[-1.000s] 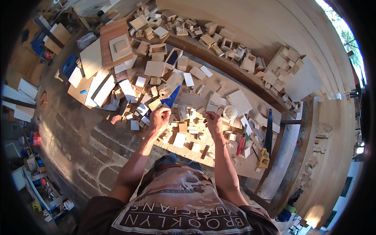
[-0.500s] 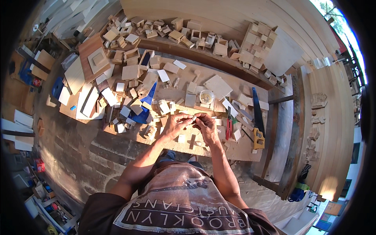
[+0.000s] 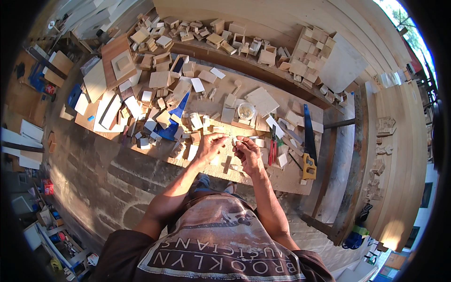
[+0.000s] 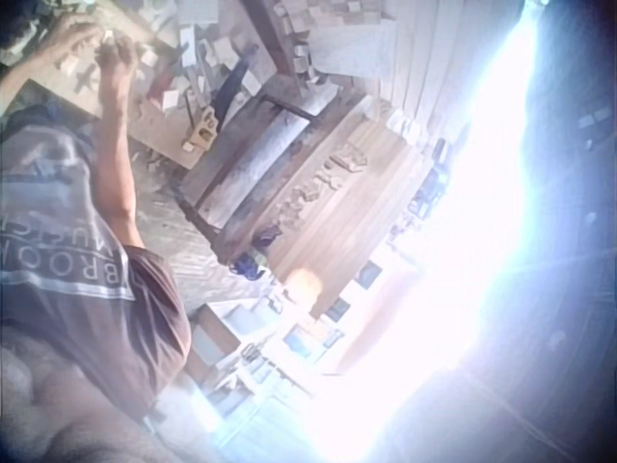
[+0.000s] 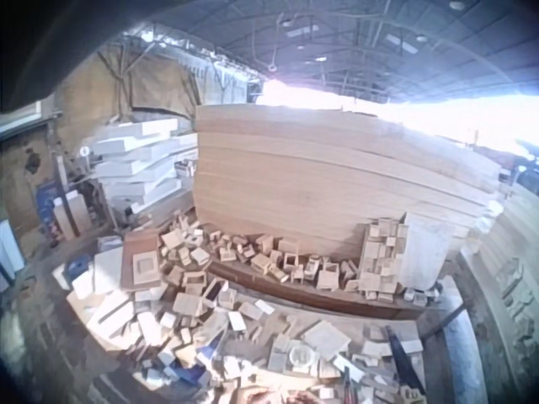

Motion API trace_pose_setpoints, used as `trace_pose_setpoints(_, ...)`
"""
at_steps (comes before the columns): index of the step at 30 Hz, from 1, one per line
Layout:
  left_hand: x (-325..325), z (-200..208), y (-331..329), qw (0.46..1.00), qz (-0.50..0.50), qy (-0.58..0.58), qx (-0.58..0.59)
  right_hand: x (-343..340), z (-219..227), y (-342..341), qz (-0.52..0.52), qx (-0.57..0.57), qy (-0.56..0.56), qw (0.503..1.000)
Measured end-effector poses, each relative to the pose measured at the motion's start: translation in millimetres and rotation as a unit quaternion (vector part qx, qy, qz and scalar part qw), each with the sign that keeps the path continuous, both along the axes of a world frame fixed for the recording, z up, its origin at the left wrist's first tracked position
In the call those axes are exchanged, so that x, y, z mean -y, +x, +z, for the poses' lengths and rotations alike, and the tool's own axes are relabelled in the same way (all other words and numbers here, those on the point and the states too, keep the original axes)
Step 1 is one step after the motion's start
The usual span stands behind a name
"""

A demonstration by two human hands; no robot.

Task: The person glues together small wooden pieces by hand to form boxes and lids. They pick up individual wooden sides, apply glue, and press them together on a workbench covered in wood scraps.

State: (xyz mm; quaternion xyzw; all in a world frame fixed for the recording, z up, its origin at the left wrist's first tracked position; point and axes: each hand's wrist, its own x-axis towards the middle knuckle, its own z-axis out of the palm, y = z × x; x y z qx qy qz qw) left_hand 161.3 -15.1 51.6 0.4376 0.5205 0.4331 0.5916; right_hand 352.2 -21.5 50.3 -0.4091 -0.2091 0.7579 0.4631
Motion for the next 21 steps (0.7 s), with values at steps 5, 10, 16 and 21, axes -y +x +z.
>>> trace_pose_setpoints(5,-55.5,-56.6,-52.1,0.955,0.074,0.096,-0.270,3.8,-2.4,13.0,-0.038,0.028,0.005,0.999)
trace_pose_setpoints(10,-122.5,-98.2,-69.8,0.911,0.026,0.140,-0.387,17.6,-14.0,31.2,-0.065,0.077,0.003,0.995)
trace_pose_setpoints(16,-165.1,-109.1,-42.7,0.824,-0.265,0.092,-0.492,26.3,-22.6,32.5,-0.080,0.174,-0.002,0.981)
trace_pose_setpoints(21,-164.8,-152.6,-40.1,0.759,-0.291,0.140,-0.565,21.9,-33.8,24.1,-0.058,0.251,-0.002,0.966)
